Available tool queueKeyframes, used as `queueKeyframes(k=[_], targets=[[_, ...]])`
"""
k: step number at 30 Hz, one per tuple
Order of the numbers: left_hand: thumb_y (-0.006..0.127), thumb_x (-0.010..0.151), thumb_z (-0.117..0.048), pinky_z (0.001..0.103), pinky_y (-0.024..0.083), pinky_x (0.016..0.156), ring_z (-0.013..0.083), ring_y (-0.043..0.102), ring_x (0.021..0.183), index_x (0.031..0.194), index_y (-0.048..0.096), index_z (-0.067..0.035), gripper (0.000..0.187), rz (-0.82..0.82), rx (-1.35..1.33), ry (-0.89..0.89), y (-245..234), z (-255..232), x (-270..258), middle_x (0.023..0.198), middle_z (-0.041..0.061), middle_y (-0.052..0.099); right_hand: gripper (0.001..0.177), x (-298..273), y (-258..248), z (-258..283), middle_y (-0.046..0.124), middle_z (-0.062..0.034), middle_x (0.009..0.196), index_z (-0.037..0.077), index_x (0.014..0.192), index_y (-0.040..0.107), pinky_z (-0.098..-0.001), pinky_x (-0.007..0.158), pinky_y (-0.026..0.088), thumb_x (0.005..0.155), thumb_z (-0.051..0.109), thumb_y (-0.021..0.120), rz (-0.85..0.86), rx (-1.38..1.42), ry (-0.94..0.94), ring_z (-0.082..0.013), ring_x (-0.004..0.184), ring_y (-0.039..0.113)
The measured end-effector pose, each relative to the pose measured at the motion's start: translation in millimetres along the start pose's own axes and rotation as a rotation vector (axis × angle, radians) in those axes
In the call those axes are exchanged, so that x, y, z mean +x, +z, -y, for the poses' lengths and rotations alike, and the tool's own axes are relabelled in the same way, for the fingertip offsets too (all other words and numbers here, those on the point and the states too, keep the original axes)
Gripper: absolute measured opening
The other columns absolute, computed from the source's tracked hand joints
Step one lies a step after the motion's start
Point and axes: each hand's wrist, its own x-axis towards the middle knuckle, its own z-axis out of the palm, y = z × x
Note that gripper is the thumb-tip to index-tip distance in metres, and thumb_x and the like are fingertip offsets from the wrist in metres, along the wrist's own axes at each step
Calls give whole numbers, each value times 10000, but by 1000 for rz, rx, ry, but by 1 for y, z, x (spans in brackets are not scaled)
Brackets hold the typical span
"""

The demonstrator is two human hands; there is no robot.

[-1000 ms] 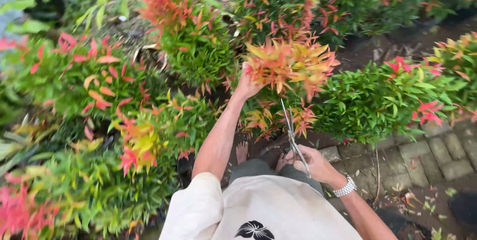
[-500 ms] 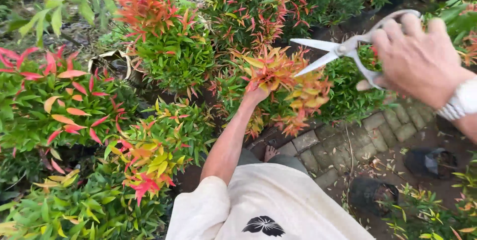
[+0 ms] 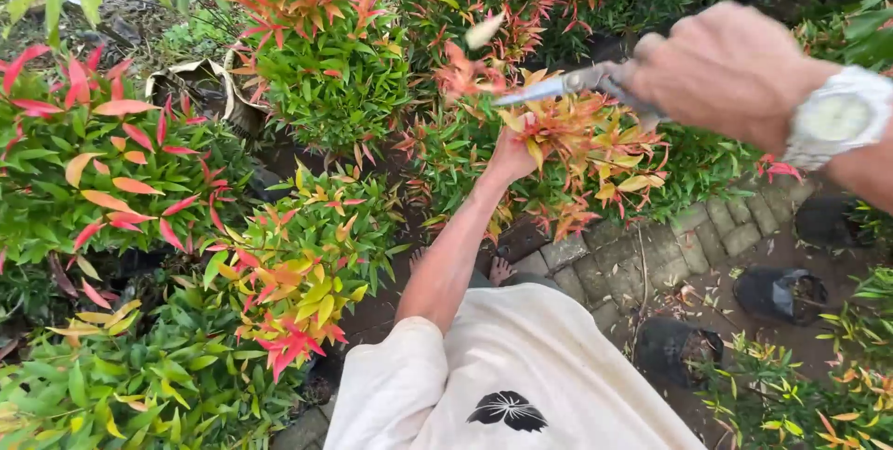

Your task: The person trims several potted plants with colorful foliage using shears. They move along a brick path, cutting leaves and branches from different plants, and occasionally use a broom to sweep debris.

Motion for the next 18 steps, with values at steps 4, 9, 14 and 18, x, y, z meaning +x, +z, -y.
queueKeyframes(k=[4, 9, 14, 18], targets=[[606, 916, -28, 327, 448, 820, 172, 540, 944, 1033, 525, -134, 177, 136, -897, -313, 5, 0, -2, 976, 14, 573, 608, -14, 9, -8, 690, 97, 982, 280, 1083, 574, -301, 607, 504, 837, 758, 289, -69, -128, 194, -131, 858, 712], [673, 810, 38, 356, 497, 497, 195, 637, 645, 812, 604, -110, 163, -69, -130, 123, -2, -47, -12, 677, 20, 612, 378, 1, 26, 26, 697, -16, 1283, 230, 1288, 566, -370, 812, 549, 1103, 381, 273, -53, -220, 189, -228, 1206, 664], [738, 780, -203, 393, 560, 635, 258, 693, 862, 1006, 668, -204, 237, -36, 58, 90, -26, -78, -14, 923, 28, 673, 289, 9, 13, 26, 717, 133, 1000, 335, 1091, 593, -410, 480, 605, 968, 586, 521, -90, 406, 161, -201, 773, 797], [809, 856, -271, 359, 606, 945, 224, 721, 1103, 1235, 704, -61, 446, -63, -284, -135, -118, -174, -10, 1235, 115, 748, 496, -12, 18, 26, 747, 42, 924, 255, 1006, 702, -390, 643, 508, 832, 718, 669, -99, 830, 392, -235, 761, 724]])
